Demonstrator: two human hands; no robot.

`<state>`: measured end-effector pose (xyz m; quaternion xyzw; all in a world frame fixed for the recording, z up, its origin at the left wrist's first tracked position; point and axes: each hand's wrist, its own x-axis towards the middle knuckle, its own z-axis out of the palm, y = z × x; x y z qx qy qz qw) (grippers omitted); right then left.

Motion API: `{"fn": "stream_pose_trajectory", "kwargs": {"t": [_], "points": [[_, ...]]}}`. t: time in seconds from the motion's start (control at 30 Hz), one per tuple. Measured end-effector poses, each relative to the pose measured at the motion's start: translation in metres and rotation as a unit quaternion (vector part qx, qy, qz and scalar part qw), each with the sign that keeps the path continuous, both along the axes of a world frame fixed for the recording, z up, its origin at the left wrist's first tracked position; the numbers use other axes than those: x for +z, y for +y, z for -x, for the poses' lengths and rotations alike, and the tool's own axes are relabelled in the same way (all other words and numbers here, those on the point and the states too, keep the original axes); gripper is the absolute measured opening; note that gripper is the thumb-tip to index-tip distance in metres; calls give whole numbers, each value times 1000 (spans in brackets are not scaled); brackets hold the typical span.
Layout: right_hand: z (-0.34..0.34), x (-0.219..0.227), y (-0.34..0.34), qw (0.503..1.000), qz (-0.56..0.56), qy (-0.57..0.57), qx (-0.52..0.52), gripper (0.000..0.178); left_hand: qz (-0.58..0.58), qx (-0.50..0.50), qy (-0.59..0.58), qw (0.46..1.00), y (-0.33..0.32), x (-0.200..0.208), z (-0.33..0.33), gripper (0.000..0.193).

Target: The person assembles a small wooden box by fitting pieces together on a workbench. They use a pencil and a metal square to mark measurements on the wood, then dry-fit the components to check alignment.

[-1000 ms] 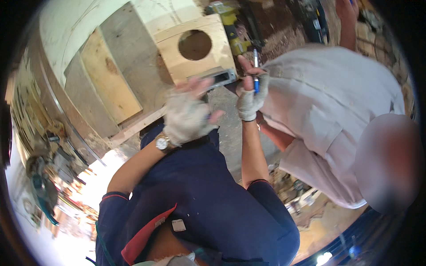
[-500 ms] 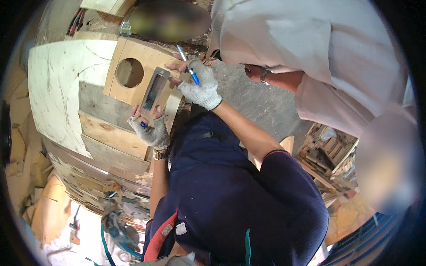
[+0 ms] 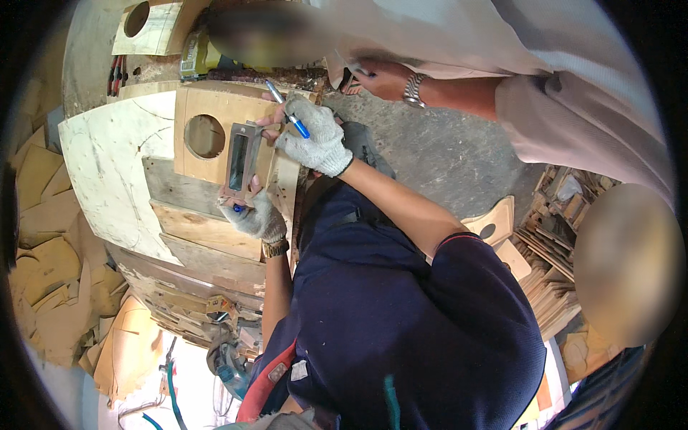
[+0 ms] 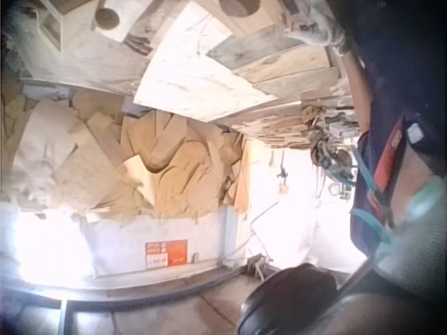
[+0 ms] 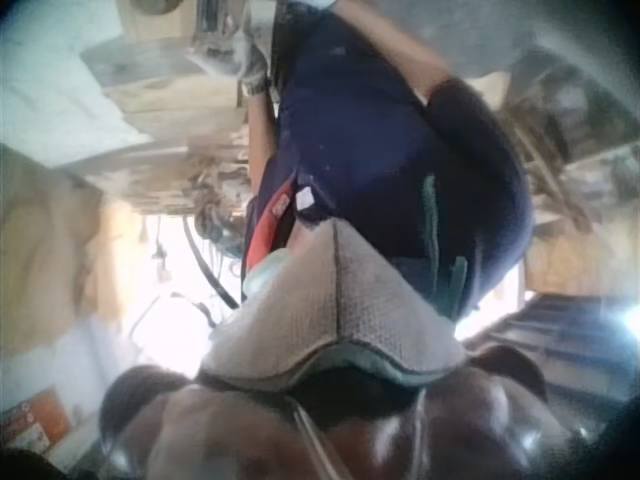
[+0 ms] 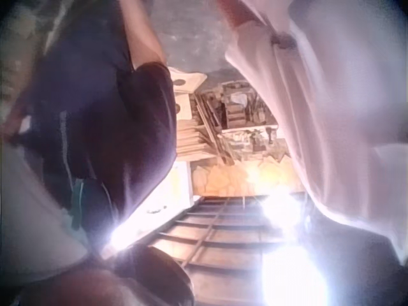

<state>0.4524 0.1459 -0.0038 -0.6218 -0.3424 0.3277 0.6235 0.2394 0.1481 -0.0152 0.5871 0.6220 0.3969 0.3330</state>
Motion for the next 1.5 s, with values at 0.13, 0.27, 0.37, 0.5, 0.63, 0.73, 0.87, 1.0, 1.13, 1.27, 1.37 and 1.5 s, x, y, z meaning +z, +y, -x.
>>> {"fn": "stream_pose_trajectory", "kwargs": {"t": [0.13,0.27,0.37,0.5,0.63,0.73,0.87,1.0,1.13,1.27,1.37,1.5], "points": [[-1,9,-2,996,41,72,14,29,-32,-25,14,999,0,-6,5,49],[-3,12,-2,997,69,33,18,27,-39,-28,22,999,-1,-5,3,47],[0,9,-2,994,84,64,19,26,-39,-18,7,999,-1,-7,2,48],[-2,6,-2,997,47,57,18,29,-64,-36,33,997,0,-4,0,46],[-2,7,-2,998,6,-56,4,30,-82,-50,28,995,2,22,-15,41],[-12,23,-25,993,9,-114,12,24,-133,-93,35,986,-3,39,-2,42],[-36,74,-50,957,-44,-249,144,24,-218,-241,183,928,-4,95,-10,40],[-42,112,-38,962,-65,-222,148,60,-112,-313,222,917,11,127,-61,41],[-37,131,29,981,4,-114,156,49,-94,-304,229,920,8,99,-80,49],[-9,148,90,964,85,-42,247,24,-123,-299,222,920,10,91,-79,50],[-3,135,115,918,170,-84,347,28,-167,-283,252,910,8,77,-80,54],[3,127,135,843,305,-122,426,30,-183,-273,246,912,4,72,-82,53]]}}
